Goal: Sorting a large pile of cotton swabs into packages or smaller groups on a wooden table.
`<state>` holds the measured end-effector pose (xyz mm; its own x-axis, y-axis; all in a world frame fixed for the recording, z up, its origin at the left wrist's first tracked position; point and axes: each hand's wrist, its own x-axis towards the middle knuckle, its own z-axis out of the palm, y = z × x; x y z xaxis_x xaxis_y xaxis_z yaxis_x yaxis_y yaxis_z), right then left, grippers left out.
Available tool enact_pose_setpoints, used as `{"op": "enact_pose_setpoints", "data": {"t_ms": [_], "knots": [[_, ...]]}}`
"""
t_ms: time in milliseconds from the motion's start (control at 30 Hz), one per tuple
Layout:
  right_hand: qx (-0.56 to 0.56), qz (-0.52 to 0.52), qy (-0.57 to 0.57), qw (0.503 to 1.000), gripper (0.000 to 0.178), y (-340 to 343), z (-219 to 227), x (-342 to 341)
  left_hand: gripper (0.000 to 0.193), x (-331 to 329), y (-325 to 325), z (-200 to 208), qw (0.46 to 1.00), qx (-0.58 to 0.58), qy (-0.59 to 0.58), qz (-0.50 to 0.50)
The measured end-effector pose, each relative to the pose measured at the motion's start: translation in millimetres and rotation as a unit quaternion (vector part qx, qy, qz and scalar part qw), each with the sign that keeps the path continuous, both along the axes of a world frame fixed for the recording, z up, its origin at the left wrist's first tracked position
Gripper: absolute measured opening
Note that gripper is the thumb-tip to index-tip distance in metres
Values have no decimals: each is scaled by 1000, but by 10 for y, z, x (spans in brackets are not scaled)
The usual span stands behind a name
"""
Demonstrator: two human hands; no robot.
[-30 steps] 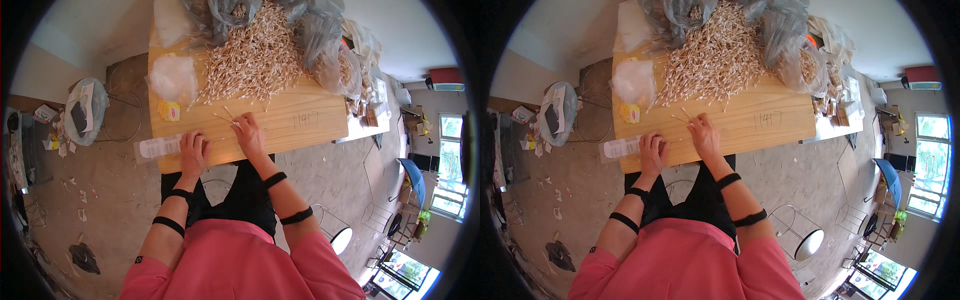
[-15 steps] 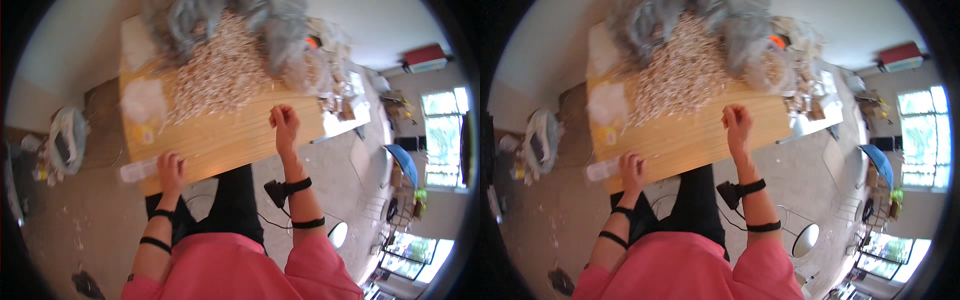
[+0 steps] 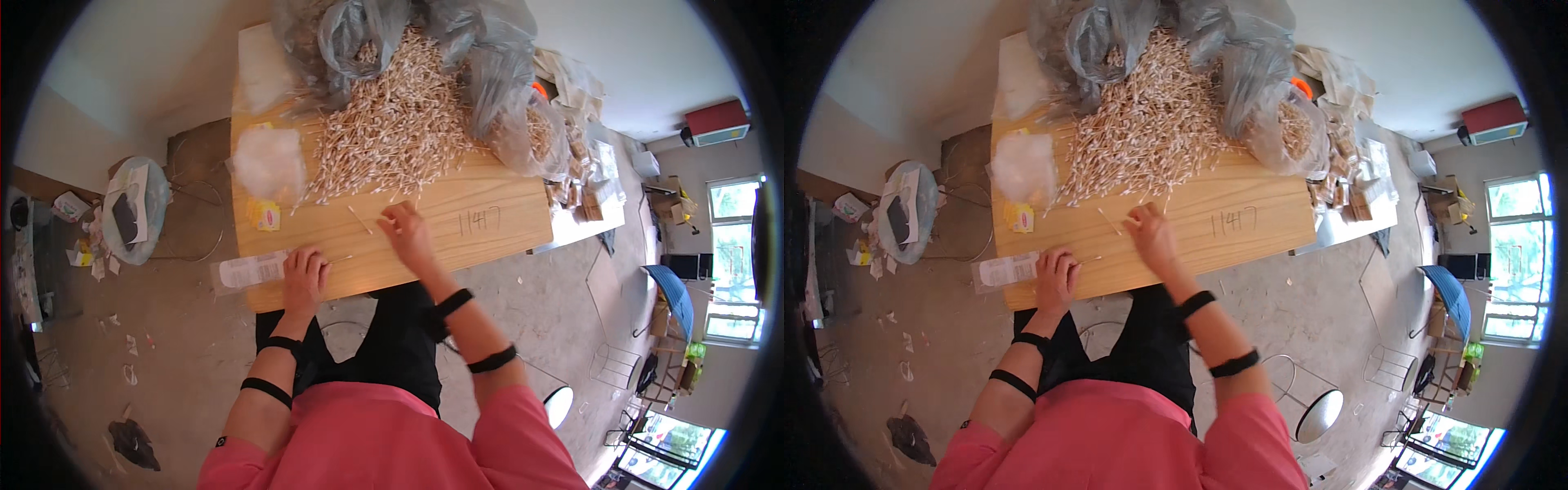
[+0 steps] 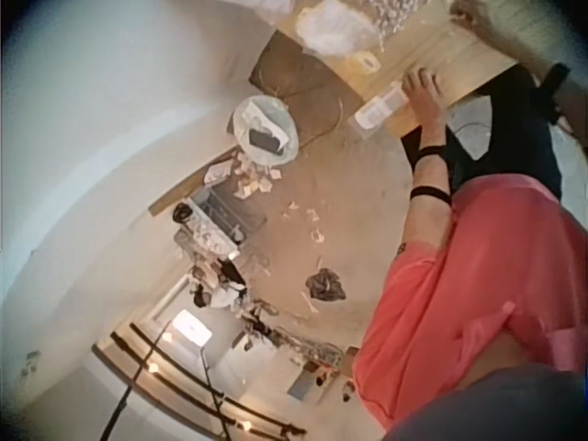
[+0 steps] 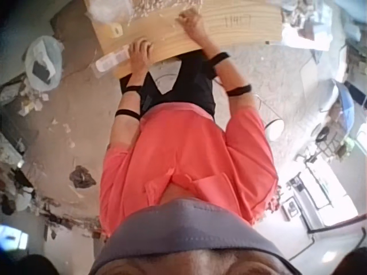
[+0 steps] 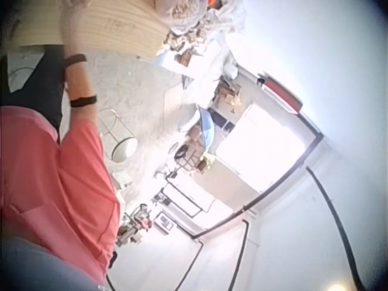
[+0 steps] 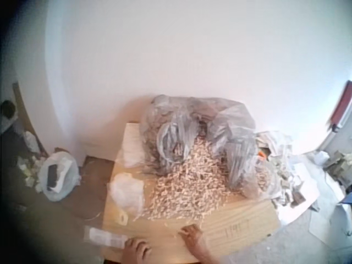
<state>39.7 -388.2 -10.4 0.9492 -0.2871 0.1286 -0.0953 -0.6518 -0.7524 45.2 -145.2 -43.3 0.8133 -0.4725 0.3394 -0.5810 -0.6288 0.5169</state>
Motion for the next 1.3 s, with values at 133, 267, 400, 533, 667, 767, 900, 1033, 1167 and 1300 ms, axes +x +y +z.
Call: {"op": "enact_pose_setpoints", "data": {"t_ms": [133,267,400,533,667,767,900,1033,1167,1300], "knots": [[-85,16,22,996,11,561,-190,74,19,-9,1,17,1000,-11,4,-10],[12,87,40,995,7,722,-148,83,34,-25,27,38,999,-3,5,32],[27,25,-4,999,8,738,-113,500,45,-1,-31,72,999,1,7,41],[-41,57,-56,996,8,781,-287,617,41,-19,-11,-6,1000,13,18,1],[-27,72,1,997,7,675,-328,229,32,-31,39,2,1000,7,29,-9],[38,29,22,999,7,515,-200,74,22,0,14,92,1000,12,19,-5],[-23,-116,15,993,13,222,-129,237,20,3,10,102,999,-9,29,-15],[-163,-313,-80,932,33,-229,-309,202,18,23,11,41,1000,-17,8,-2],[-24,-271,20,962,36,-290,-304,353,20,9,9,69,1000,-3,10,-3],[-8,-298,38,954,33,-170,-298,693,21,20,-63,92,1000,-8,7,-14]]}}
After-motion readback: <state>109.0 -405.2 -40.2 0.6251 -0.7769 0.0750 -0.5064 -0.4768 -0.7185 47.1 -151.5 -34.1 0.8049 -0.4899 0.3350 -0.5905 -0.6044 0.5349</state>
